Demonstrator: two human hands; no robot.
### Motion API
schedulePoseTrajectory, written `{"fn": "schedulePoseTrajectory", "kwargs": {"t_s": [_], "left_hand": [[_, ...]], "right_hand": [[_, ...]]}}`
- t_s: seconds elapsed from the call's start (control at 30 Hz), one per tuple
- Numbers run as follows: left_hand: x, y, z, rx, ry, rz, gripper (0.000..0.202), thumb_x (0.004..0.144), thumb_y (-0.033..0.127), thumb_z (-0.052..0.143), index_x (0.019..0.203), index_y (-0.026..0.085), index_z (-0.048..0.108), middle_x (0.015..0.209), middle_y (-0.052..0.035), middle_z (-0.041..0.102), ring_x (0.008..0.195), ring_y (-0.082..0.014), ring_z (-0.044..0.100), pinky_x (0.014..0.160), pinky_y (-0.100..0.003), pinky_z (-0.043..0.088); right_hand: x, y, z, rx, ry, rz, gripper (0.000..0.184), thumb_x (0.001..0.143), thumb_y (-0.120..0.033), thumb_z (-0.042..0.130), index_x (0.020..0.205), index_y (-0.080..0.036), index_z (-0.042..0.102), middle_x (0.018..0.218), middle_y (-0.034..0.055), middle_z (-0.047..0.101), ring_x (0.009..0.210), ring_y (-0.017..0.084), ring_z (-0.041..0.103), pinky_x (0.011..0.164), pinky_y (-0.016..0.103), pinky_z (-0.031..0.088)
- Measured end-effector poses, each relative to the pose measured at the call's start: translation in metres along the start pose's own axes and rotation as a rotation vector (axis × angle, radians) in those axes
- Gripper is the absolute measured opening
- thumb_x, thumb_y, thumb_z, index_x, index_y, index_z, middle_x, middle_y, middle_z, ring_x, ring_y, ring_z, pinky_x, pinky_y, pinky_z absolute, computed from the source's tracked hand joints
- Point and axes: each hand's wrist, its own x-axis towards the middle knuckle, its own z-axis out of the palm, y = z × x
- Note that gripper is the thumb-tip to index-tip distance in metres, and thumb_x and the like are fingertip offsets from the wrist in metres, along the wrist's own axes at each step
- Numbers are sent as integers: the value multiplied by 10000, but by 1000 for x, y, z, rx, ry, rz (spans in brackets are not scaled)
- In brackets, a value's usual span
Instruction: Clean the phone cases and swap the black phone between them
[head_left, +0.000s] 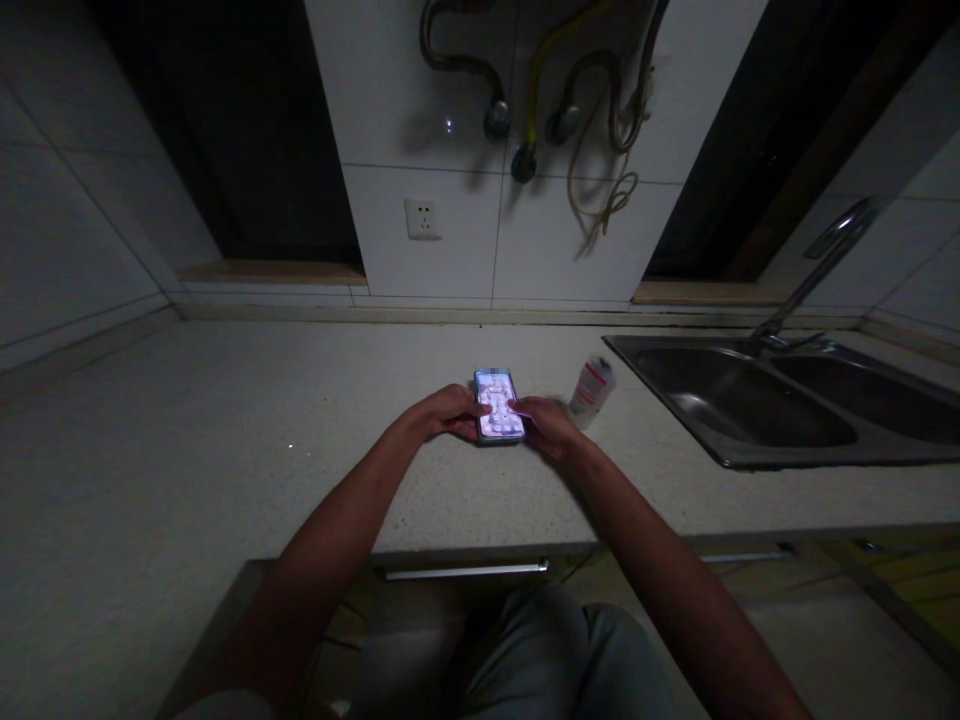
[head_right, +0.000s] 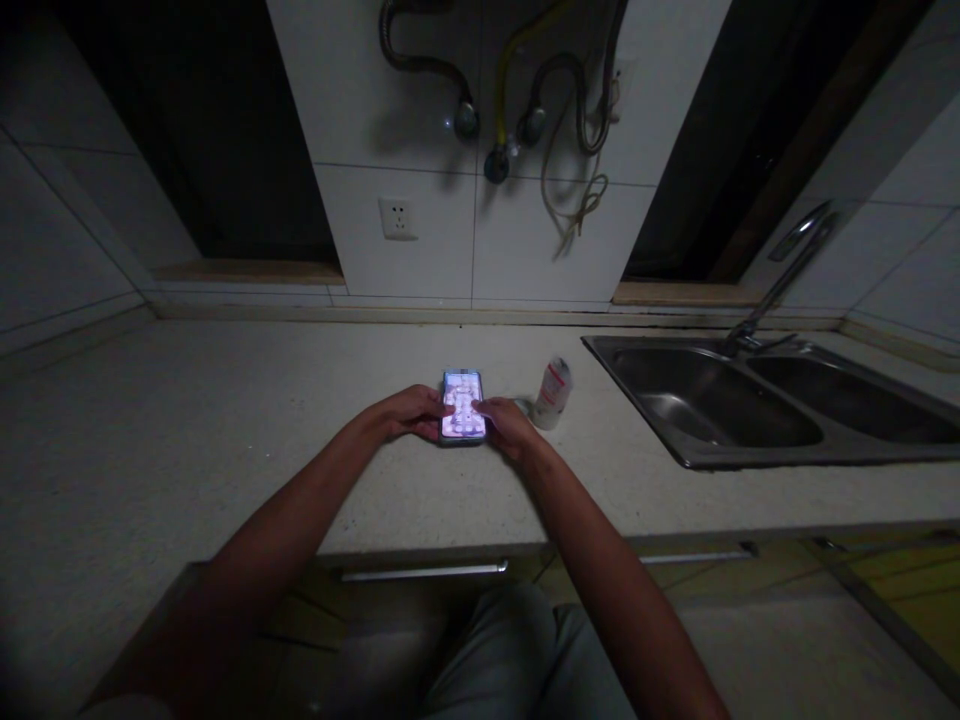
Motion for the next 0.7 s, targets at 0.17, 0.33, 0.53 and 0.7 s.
{"fn": "schedulePoseTrajectory", "kwargs": {"t_s": [0.17,0.33,0.53,0.7], "left_hand": [[-3,2,4,3,-4,-28,73,768,15,665,763,79,699,664,-136,721,581,-184,689,613,-299,595],[-3,0,10,15,71,15,80,759,-1,676,788,73,683,706,-143,734,566,-191,695,606,-327,605],[-3,-2,16,26,86,29,89,766,6,673,791,91,677,708,-133,740,571,-191,700,566,-288,594],[0,0,9,45,102,19,76,741,46,733,794,90,698,725,-159,741,554,-197,694,555,-293,581]], "right_hand": [[2,5,3,-22,147,-10,88,745,-85,700,806,-127,654,730,93,728,667,191,684,692,322,551],[6,11,-2,-262,278,-178,122,695,-235,730,755,-145,675,715,60,717,637,174,640,624,285,486],[11,16,-10,-512,247,-327,307,727,-392,642,856,-139,758,751,55,736,654,194,621,622,288,443],[11,17,-10,-618,215,-371,299,779,-398,595,842,-163,768,725,46,731,678,205,629,616,275,436]]}}
